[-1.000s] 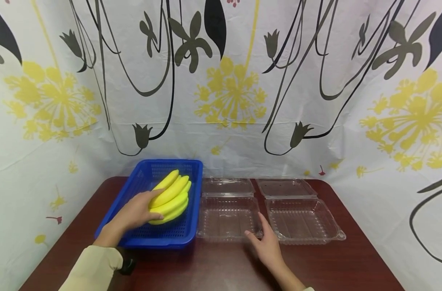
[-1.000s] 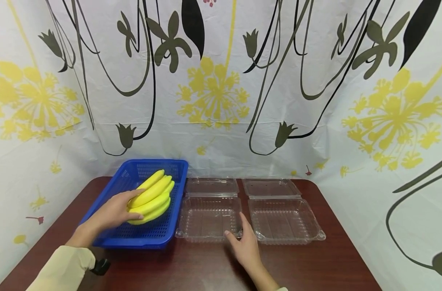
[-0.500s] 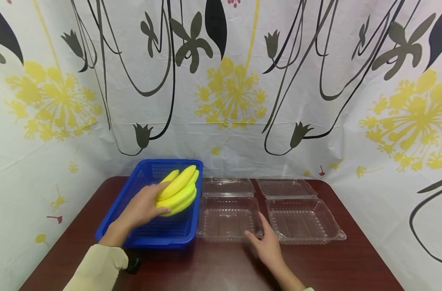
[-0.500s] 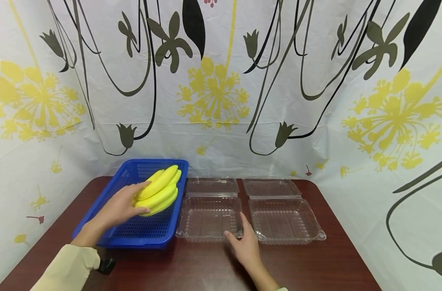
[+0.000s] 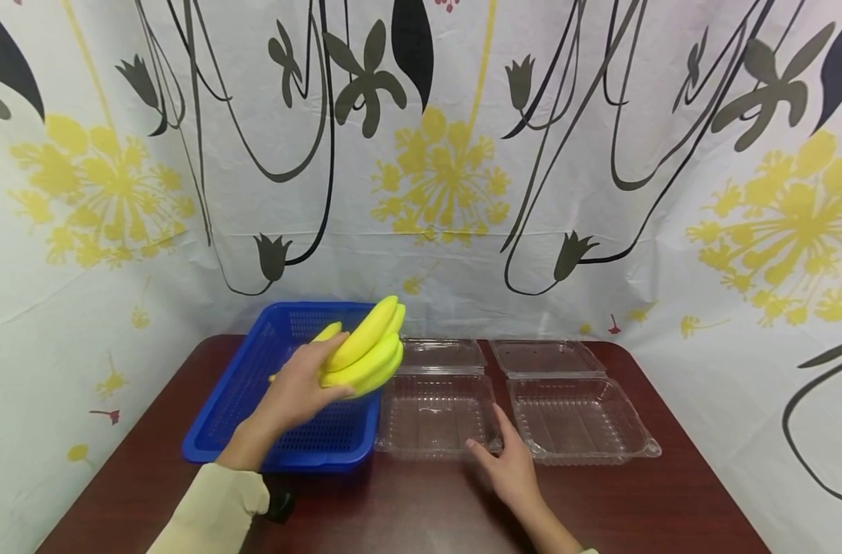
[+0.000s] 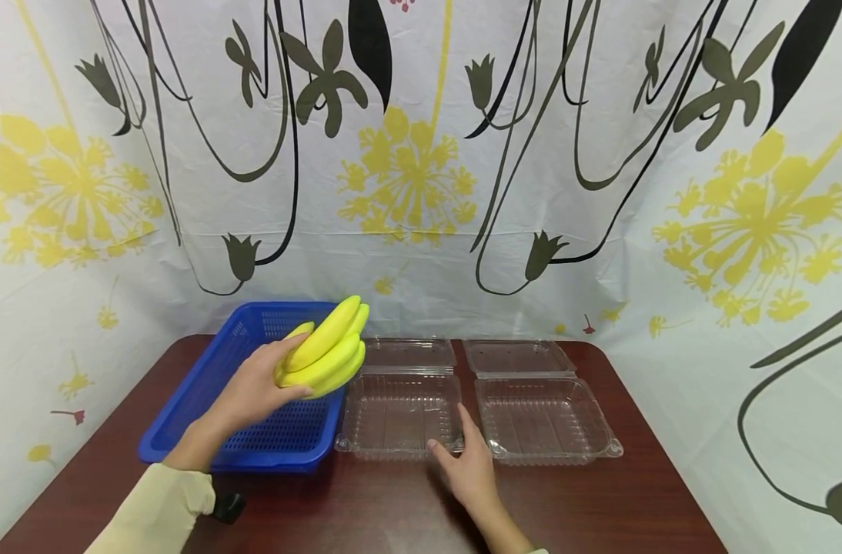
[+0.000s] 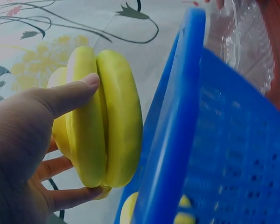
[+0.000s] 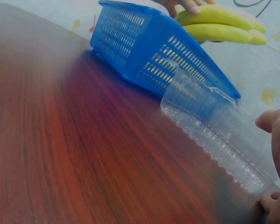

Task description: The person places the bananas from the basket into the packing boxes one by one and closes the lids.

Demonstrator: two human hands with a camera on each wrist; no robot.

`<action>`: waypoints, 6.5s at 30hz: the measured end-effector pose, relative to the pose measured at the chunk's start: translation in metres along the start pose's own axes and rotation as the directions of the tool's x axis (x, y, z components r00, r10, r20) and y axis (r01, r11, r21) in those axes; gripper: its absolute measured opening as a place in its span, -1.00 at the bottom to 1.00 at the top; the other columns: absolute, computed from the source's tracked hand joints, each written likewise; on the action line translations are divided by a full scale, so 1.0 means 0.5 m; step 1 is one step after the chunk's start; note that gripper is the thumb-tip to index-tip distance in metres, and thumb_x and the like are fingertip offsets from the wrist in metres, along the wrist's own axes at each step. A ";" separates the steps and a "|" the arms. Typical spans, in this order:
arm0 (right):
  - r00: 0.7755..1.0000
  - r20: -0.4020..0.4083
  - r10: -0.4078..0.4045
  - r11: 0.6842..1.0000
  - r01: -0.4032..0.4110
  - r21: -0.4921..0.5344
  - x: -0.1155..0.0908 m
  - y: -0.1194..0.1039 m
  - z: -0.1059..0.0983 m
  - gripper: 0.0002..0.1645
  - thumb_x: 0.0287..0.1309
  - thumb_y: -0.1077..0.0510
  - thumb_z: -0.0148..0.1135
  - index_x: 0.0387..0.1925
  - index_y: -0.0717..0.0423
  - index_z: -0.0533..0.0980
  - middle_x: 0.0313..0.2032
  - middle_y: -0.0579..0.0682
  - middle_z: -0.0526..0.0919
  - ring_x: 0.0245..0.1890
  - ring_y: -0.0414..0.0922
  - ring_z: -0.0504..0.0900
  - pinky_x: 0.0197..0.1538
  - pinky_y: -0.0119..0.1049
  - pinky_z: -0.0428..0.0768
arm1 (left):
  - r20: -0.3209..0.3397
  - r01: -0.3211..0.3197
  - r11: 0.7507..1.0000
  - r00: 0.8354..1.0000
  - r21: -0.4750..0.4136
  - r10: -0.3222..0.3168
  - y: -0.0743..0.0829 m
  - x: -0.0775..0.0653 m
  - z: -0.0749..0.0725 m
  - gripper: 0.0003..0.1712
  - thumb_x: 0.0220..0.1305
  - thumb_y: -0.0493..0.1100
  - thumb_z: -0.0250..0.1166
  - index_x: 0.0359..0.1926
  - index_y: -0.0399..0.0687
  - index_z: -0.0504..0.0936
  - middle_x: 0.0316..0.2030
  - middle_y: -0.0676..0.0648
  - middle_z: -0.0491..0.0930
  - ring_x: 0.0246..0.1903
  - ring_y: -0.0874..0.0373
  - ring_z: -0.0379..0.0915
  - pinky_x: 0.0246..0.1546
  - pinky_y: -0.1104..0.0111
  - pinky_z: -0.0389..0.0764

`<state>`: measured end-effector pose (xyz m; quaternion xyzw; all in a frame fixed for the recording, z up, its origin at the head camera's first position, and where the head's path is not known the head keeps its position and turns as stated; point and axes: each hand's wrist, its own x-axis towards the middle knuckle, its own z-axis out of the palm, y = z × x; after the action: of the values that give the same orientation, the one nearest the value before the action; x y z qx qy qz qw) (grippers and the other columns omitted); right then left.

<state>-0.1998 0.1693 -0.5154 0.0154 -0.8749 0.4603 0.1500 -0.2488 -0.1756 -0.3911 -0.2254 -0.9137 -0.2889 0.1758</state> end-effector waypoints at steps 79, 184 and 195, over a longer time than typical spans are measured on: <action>0.999 0.035 0.026 0.999 -0.026 -0.019 0.004 0.004 -0.005 0.02 0.08 -0.08 0.43 0.46 0.13 0.15 0.34 0.27 0.29 0.30 0.26 0.28 0.20 0.25 0.32 | 0.153 0.012 0.999 0.988 -0.041 -0.006 0.138 -0.011 0.274 -0.11 0.17 -0.06 0.43 0.46 0.09 0.22 0.12 -0.10 0.45 0.13 -0.02 0.32 0.18 0.04 0.38; 0.965 0.119 0.235 0.905 -0.261 0.336 0.170 -0.017 -0.015 -0.24 0.39 -0.14 0.06 0.45 0.13 0.15 0.39 0.22 0.20 0.37 0.18 0.18 0.34 0.12 0.18 | -0.001 0.318 0.728 0.916 -0.608 -0.401 0.060 -0.014 0.315 -0.08 0.18 -0.16 0.40 0.45 -0.27 0.12 0.43 -0.36 0.02 0.26 -0.39 0.17 0.21 -0.15 0.26; 0.983 0.074 0.169 0.908 -0.184 0.377 0.165 -0.014 -0.010 -0.27 0.40 -0.11 0.07 0.45 0.07 0.14 0.42 0.20 0.16 0.40 0.15 0.14 0.34 0.10 0.19 | -0.078 0.239 0.799 0.939 -0.552 -0.335 0.066 -0.014 0.315 -0.06 0.14 -0.19 0.43 0.46 -0.21 0.15 0.43 -0.32 0.05 0.38 -0.28 -0.02 0.28 -0.18 0.11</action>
<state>-0.2760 0.1787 -0.4843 -0.0256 -0.7690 0.6332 0.0842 -0.2564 -0.0579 -0.5010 -0.0980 -0.8016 -0.5733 0.1381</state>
